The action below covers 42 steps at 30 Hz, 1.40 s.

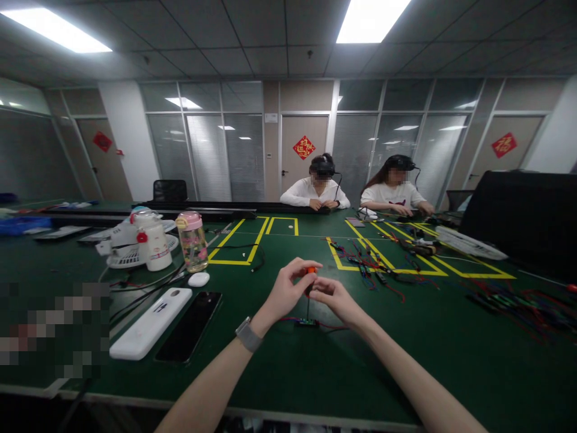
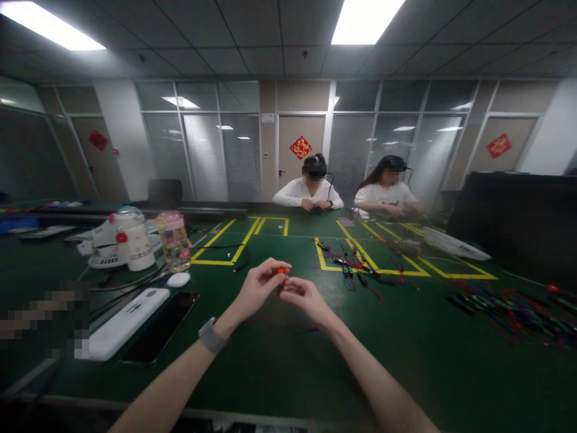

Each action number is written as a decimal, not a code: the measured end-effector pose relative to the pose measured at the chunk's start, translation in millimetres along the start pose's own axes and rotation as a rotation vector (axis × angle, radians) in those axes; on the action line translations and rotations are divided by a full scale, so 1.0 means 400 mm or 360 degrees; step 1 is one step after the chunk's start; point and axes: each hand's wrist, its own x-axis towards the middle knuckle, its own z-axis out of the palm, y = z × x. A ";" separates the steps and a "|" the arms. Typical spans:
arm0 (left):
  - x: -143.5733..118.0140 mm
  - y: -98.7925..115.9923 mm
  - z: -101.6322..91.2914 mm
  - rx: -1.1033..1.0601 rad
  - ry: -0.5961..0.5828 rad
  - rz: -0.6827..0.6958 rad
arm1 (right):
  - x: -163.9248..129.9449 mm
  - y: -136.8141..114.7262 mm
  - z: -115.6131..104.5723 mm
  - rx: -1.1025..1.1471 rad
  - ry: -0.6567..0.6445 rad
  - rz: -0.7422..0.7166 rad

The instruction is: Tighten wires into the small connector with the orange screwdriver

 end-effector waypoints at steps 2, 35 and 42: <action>0.000 -0.004 0.000 0.0041 0.0047 0.0044 | -0.002 -0.002 0.009 -0.0027 0.0016 0.0009; -0.009 -0.001 0.013 0.0242 0.0209 0.0218 | 0.001 0.032 0.007 0.0039 -0.0016 -0.0007; -0.007 0.011 0.023 0.0455 0.0164 0.0394 | -0.005 0.014 0.003 -0.0097 0.0083 -0.0076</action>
